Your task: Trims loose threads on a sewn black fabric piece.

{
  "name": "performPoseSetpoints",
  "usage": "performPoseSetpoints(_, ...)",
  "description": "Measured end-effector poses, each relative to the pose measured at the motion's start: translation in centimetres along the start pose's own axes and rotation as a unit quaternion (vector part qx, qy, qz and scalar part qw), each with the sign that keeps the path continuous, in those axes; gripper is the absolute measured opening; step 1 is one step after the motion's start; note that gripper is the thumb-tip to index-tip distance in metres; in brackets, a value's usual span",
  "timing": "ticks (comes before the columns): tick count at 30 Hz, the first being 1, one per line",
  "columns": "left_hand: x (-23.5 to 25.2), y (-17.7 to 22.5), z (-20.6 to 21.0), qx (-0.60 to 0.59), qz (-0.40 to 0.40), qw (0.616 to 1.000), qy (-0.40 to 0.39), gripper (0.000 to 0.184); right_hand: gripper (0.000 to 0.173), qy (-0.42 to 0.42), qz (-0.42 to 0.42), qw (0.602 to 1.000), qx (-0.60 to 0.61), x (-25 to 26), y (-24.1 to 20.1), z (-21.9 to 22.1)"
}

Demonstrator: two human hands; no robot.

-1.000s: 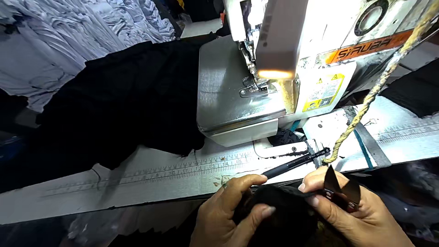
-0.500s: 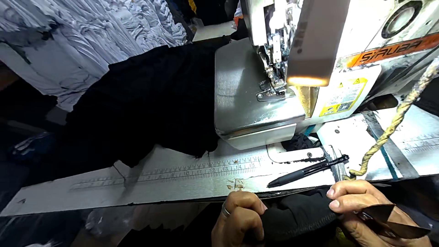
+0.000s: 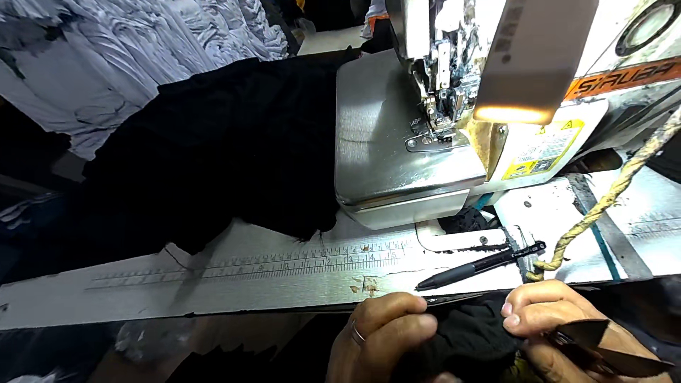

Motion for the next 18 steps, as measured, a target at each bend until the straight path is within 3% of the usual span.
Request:
performPoseSetpoints(3,0.8,1.2,-0.1,0.027,-0.023,0.999,-0.037,0.028,0.009,-0.015,0.009,1.0,0.005,0.3,-0.8,0.3)
performPoseSetpoints(8,1.1,0.8,0.0,-0.111,-0.108,0.986,-0.057,0.025,0.016,-0.025,0.055,0.998,0.003,0.4,-1.2,0.1)
performPoseSetpoints(12,0.6,0.0,0.5,-0.221,-0.219,0.948,-0.072,0.018,0.014,-0.036,0.148,0.988,0.004,0.7,-1.4,-0.1)
performPoseSetpoints(15,0.4,-0.3,1.0,-0.276,-0.31,0.909,-0.037,0.016,0.016,-0.033,0.185,0.982,-0.028,0.8,-0.7,0.1)
performPoseSetpoints(18,0.6,-0.1,1.4,-0.29,-0.336,0.896,-0.003,0.02,0.019,-0.01,0.184,0.982,-0.037,0.8,-0.3,0.3)
Point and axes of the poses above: each hand's wrist, its own x-axis towards the middle knuckle, its own z-axis out of the palm, y = z × x, the point moved 4 cm from there along x, towards the middle knuckle, and after that the axes turned 8 degrees about z, right-handed, at the moved point
